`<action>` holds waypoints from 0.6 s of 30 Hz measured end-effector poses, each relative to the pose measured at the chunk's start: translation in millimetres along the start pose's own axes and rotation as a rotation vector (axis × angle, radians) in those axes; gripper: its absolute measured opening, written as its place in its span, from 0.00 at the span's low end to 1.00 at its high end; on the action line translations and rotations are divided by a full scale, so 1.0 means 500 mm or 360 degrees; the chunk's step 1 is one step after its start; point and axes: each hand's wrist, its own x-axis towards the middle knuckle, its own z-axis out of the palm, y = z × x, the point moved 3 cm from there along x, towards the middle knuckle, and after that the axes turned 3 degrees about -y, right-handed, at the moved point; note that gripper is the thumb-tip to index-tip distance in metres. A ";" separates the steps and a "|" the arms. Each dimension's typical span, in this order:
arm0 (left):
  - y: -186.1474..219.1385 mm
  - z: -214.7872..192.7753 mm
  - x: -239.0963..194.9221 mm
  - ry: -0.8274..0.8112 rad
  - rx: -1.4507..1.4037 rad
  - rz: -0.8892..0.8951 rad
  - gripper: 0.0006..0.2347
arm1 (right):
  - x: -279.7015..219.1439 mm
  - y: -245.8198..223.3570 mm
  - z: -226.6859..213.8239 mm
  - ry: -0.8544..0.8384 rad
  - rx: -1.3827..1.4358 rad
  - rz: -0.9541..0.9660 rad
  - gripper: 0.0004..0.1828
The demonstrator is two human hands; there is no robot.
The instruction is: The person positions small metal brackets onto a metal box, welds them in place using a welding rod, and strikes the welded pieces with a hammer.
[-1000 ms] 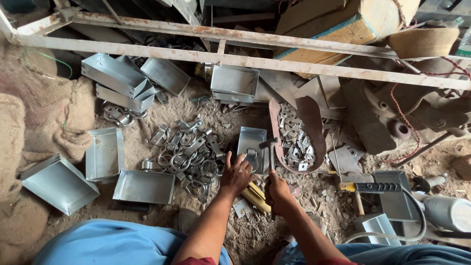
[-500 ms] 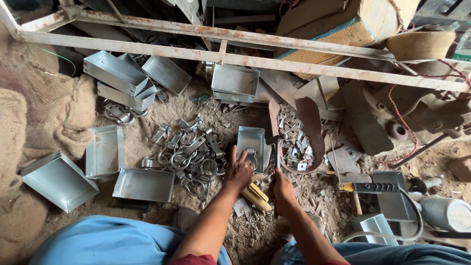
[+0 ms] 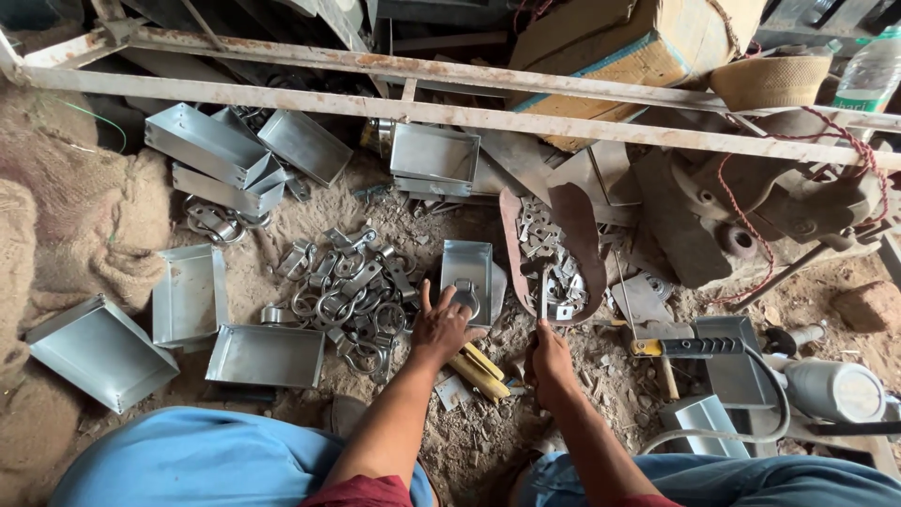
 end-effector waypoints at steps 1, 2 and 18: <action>-0.001 0.006 0.002 0.0031 0.0035 0.0013 0.32 | 0.001 0.000 0.000 0.0013 -0.0015 0.0039 0.29; -0.001 0.010 0.002 0.0068 0.0029 0.0027 0.31 | 0.001 0.001 0.004 0.0025 -0.0015 0.0044 0.29; -0.133 -0.138 0.095 0.0333 -0.1559 -0.1088 0.38 | 0.040 0.005 -0.027 0.0100 -0.0012 -0.0238 0.24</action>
